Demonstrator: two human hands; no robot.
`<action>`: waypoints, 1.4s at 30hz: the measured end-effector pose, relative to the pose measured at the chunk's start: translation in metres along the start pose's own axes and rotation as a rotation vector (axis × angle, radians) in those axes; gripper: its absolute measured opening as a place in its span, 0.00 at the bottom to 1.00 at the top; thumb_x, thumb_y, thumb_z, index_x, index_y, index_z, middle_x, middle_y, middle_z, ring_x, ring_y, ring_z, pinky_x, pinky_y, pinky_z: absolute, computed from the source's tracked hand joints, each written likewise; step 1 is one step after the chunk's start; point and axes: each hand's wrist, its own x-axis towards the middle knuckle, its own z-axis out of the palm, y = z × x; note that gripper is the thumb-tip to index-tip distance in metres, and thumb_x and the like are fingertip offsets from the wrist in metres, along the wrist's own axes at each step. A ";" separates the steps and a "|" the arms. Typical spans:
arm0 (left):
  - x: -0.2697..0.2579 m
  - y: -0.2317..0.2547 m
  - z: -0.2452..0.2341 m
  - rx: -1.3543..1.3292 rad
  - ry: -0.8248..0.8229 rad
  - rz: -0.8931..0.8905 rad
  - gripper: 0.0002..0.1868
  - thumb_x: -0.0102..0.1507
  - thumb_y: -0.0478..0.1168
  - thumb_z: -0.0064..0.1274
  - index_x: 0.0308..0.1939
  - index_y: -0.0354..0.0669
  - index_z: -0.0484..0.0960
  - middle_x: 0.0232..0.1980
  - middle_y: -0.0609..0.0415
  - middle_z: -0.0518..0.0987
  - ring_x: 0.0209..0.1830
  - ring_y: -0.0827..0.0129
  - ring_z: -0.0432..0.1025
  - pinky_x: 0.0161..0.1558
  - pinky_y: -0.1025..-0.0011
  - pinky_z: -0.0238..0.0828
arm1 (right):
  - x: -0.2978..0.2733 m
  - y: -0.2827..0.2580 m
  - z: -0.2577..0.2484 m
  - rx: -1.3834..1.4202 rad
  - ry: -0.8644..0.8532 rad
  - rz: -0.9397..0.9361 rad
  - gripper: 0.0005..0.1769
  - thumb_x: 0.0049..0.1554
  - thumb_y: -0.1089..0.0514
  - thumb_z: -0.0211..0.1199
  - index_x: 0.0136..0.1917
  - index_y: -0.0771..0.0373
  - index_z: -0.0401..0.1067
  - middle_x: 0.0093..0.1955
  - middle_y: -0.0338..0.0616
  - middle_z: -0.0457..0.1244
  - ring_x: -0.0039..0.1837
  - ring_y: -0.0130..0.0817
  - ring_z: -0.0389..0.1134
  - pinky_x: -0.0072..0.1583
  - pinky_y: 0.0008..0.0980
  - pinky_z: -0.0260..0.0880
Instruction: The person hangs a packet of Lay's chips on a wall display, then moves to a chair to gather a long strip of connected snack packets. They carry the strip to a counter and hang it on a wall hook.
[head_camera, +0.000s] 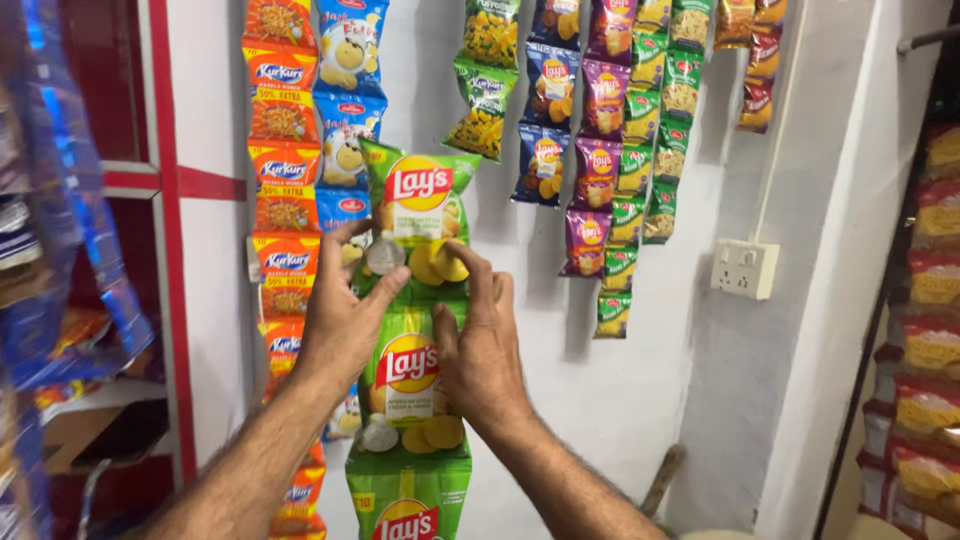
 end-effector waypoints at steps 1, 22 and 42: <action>0.013 -0.005 0.002 -0.006 -0.006 -0.007 0.33 0.63 0.35 0.60 0.69 0.42 0.62 0.60 0.45 0.80 0.60 0.67 0.75 0.56 0.70 0.74 | 0.011 0.006 0.003 0.006 0.000 -0.013 0.37 0.57 0.67 0.60 0.76 0.51 0.54 0.63 0.55 0.55 0.66 0.54 0.64 0.66 0.46 0.67; 0.271 -0.135 0.090 0.110 0.008 0.313 0.28 0.64 0.32 0.60 0.65 0.41 0.64 0.54 0.44 0.84 0.54 0.66 0.81 0.52 0.71 0.78 | 0.220 0.175 0.092 -0.176 0.174 -0.388 0.58 0.49 0.50 0.77 0.81 0.61 0.46 0.82 0.74 0.30 0.83 0.73 0.37 0.77 0.57 0.49; 0.659 -0.018 0.119 0.484 -0.074 0.066 0.42 0.57 0.32 0.45 0.76 0.59 0.58 0.63 0.47 0.78 0.59 0.58 0.76 0.59 0.63 0.71 | 0.653 0.151 0.068 0.002 0.263 -0.651 0.48 0.51 0.62 0.71 0.79 0.69 0.51 0.81 0.72 0.36 0.82 0.71 0.43 0.77 0.53 0.53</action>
